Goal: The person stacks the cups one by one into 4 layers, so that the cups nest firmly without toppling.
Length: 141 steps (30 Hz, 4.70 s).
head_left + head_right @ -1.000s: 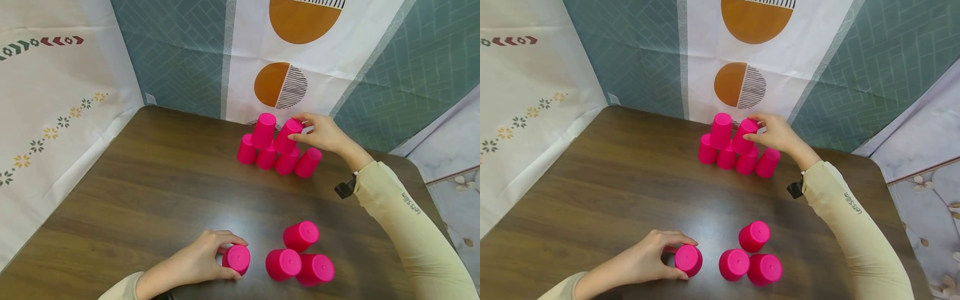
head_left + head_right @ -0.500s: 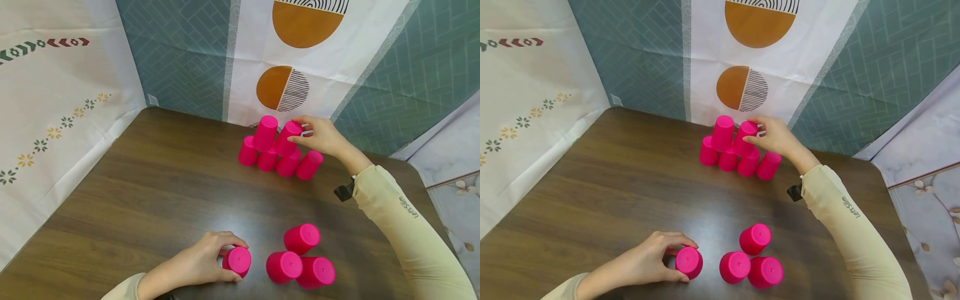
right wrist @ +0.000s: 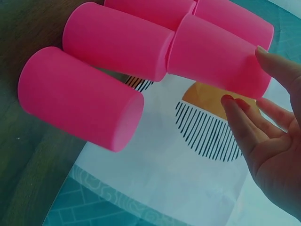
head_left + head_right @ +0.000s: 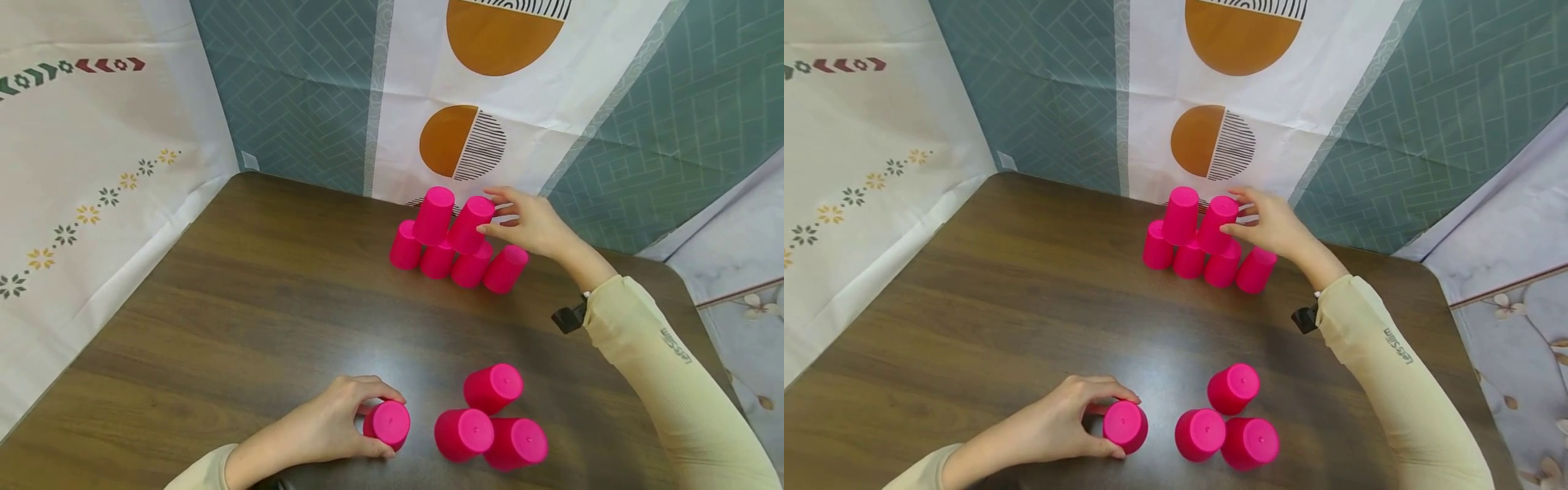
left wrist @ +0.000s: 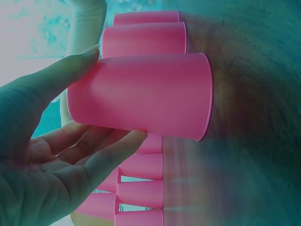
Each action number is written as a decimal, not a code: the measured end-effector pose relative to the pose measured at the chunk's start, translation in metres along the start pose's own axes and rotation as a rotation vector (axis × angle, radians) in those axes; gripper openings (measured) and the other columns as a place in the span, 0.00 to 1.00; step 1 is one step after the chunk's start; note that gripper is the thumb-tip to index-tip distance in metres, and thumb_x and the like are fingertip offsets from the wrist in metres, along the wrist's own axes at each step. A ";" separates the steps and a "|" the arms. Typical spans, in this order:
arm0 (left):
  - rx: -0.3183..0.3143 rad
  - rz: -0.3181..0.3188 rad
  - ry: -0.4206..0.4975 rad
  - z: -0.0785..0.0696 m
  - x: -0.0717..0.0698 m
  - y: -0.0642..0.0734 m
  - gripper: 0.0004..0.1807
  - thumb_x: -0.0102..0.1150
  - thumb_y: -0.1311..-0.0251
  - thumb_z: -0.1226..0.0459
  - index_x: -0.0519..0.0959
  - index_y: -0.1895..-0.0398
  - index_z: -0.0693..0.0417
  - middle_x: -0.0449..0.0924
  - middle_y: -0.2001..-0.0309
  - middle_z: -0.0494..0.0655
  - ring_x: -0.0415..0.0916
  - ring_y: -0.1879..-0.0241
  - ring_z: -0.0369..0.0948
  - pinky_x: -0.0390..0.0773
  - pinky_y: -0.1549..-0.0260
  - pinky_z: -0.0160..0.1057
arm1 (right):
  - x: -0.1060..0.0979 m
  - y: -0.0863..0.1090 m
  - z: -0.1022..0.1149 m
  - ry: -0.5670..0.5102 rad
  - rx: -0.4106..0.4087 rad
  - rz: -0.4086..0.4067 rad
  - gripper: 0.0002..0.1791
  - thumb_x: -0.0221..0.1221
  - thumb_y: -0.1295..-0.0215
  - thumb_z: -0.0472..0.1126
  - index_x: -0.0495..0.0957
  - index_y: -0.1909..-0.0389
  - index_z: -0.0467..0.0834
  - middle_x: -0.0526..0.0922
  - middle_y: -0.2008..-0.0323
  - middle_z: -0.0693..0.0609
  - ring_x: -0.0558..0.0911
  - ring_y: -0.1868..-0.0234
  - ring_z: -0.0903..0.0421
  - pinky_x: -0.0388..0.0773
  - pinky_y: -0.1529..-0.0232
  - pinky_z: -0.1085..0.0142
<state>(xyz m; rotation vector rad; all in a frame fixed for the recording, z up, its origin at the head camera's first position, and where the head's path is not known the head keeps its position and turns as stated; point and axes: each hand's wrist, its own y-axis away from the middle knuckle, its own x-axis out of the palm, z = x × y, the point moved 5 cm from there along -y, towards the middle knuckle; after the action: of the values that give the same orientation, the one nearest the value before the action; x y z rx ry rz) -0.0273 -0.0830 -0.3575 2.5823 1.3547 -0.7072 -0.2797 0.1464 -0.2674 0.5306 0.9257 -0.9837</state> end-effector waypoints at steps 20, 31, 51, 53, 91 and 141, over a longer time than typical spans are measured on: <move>0.049 0.009 0.139 0.013 0.003 -0.003 0.25 0.74 0.58 0.58 0.77 0.53 0.48 0.78 0.57 0.35 0.76 0.57 0.31 0.78 0.58 0.33 | 0.011 0.093 -0.002 0.069 -0.193 -0.149 0.26 0.66 0.45 0.40 0.74 0.45 0.40 0.79 0.49 0.46 0.80 0.54 0.47 0.78 0.56 0.52; 0.014 -0.041 0.025 0.016 -0.022 -0.022 0.25 0.71 0.55 0.52 0.77 0.52 0.45 0.80 0.57 0.35 0.76 0.57 0.32 0.77 0.56 0.34 | 0.044 0.148 0.005 0.027 -0.215 -0.079 0.28 0.70 0.50 0.42 0.75 0.46 0.47 0.79 0.50 0.57 0.81 0.55 0.57 0.79 0.56 0.62; 0.144 -0.129 0.113 -0.059 -0.039 -0.179 0.30 0.71 0.53 0.59 0.70 0.47 0.51 0.78 0.54 0.39 0.76 0.54 0.32 0.77 0.55 0.30 | 0.082 0.192 0.009 -0.132 -0.295 0.094 0.33 0.69 0.51 0.54 0.72 0.43 0.51 0.76 0.46 0.61 0.76 0.47 0.63 0.77 0.53 0.63; 0.163 -0.131 0.068 -0.066 -0.038 -0.190 0.29 0.71 0.54 0.58 0.71 0.48 0.51 0.78 0.55 0.39 0.76 0.55 0.32 0.76 0.56 0.28 | 0.084 0.193 0.010 -0.135 -0.308 0.089 0.34 0.69 0.52 0.53 0.71 0.42 0.52 0.75 0.46 0.60 0.76 0.46 0.62 0.77 0.52 0.64; 0.017 -0.144 -0.618 -0.071 -0.019 -0.305 0.23 0.62 0.47 0.61 0.65 0.51 0.59 0.72 0.57 0.50 0.74 0.60 0.42 0.77 0.63 0.34 | 0.091 0.202 -0.007 -0.129 -0.325 -0.043 0.30 0.69 0.49 0.46 0.74 0.42 0.50 0.77 0.47 0.56 0.77 0.47 0.58 0.76 0.50 0.65; 0.000 -0.099 -0.880 -0.071 -0.037 -0.295 0.20 0.62 0.46 0.55 0.70 0.54 0.55 0.73 0.60 0.48 0.73 0.61 0.42 0.75 0.64 0.35 | 0.096 0.202 -0.009 -0.149 -0.288 -0.043 0.32 0.70 0.51 0.46 0.73 0.41 0.51 0.77 0.47 0.56 0.77 0.46 0.58 0.76 0.50 0.66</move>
<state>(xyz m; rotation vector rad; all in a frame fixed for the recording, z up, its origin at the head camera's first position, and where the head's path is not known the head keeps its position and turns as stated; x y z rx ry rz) -0.2591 0.0854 -0.2509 1.7853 1.1419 -1.5876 -0.0833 0.2046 -0.3569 0.1931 0.9279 -0.8964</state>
